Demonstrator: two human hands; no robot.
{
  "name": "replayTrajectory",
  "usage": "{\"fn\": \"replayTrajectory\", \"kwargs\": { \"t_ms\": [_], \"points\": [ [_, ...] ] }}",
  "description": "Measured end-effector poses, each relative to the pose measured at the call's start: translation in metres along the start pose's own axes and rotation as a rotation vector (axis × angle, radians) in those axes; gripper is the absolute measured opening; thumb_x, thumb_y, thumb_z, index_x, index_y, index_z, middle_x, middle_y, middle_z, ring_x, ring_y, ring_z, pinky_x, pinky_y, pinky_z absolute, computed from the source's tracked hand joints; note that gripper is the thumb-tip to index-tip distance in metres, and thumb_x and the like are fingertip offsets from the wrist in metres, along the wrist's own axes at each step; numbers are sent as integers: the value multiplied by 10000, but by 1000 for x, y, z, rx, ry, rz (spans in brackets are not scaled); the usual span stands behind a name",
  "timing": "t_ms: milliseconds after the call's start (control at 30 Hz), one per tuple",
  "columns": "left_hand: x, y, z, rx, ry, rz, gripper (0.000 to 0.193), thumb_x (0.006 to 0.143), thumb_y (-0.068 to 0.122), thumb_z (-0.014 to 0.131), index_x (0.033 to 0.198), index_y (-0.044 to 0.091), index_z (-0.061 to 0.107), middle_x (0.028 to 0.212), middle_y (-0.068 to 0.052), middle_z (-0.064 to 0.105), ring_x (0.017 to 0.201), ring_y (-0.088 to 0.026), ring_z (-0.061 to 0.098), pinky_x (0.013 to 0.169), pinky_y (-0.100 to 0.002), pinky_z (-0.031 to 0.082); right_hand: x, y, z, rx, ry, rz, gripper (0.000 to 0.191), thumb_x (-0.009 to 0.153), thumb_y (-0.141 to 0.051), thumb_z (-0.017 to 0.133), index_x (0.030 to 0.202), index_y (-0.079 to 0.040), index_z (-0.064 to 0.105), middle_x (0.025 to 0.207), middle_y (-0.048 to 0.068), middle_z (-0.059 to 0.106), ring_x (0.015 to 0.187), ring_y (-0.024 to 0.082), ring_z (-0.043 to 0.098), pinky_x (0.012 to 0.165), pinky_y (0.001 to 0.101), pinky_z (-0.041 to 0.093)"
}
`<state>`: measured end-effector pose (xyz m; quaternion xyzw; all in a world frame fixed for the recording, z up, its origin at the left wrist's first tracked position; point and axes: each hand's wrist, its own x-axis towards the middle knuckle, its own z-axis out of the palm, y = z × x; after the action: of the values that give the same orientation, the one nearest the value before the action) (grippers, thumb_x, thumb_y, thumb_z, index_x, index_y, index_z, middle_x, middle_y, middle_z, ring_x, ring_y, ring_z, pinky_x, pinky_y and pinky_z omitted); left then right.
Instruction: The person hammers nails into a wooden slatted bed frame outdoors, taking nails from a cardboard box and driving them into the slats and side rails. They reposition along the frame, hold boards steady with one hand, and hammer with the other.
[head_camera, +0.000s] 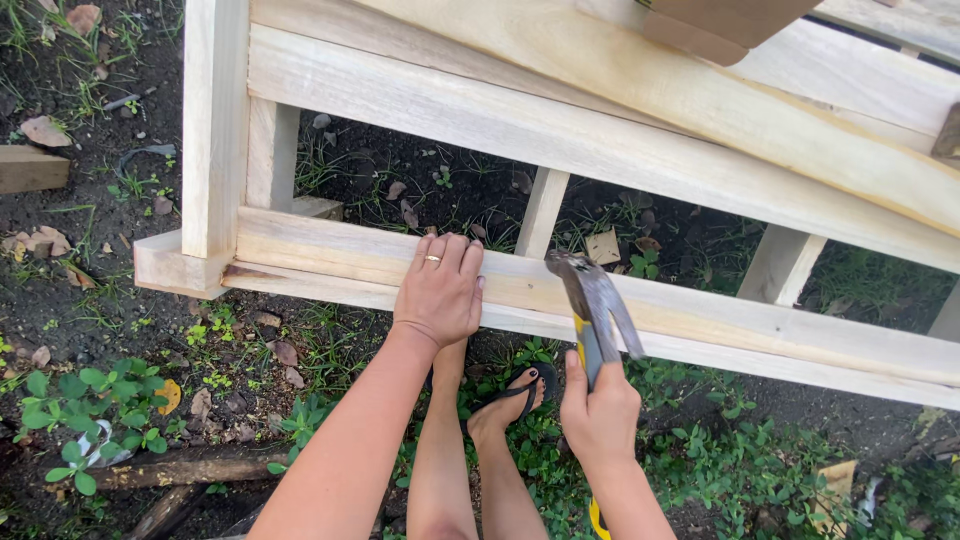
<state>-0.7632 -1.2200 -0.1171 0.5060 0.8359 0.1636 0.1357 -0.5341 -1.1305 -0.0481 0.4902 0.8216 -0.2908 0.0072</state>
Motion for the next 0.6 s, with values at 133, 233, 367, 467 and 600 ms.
{"fn": "replayTrajectory", "kwargs": {
  "t_ms": [133,233,367,467,600],
  "points": [
    [1,0,0,1,-10,-12,470,872,255,585,1274,12,578,1184,-148,557,1210,-333,514,1158,-506,341,-10,9,2,329,135,-291,308,1016,-188,576,1223,39,587,882,250,696,701,380,702,616,436,567],
    [1,1,0,-6,-24,0,466,869,256,588,1267,14,576,1175,-149,556,1209,-332,515,1159,-509,341,-14,5,3,-87,-238,149,308,955,-230,672,1147,3,612,719,240,695,686,462,679,616,525,525],
    [1,1,-2,-11,-18,5,463,868,255,588,1262,14,574,1178,-149,555,1197,-332,518,1154,-510,343,-11,-3,5,87,-16,-127,211,967,-191,635,1088,-18,630,811,230,710,689,437,691,572,480,547],
    [2,0,-3,-24,-37,-23,433,894,259,586,1255,20,576,1168,-150,550,1187,-334,519,1160,-508,347,-11,-6,9,20,-50,-183,197,969,-197,619,1073,-29,630,839,251,717,684,439,694,576,482,550],
    [-2,3,-2,-24,-41,-22,441,866,257,584,1241,25,571,1164,-155,545,1186,-335,520,1145,-512,346,-12,-4,15,60,-136,41,244,968,-256,628,1036,-22,623,689,221,688,671,450,691,584,509,541]
  ]
}}
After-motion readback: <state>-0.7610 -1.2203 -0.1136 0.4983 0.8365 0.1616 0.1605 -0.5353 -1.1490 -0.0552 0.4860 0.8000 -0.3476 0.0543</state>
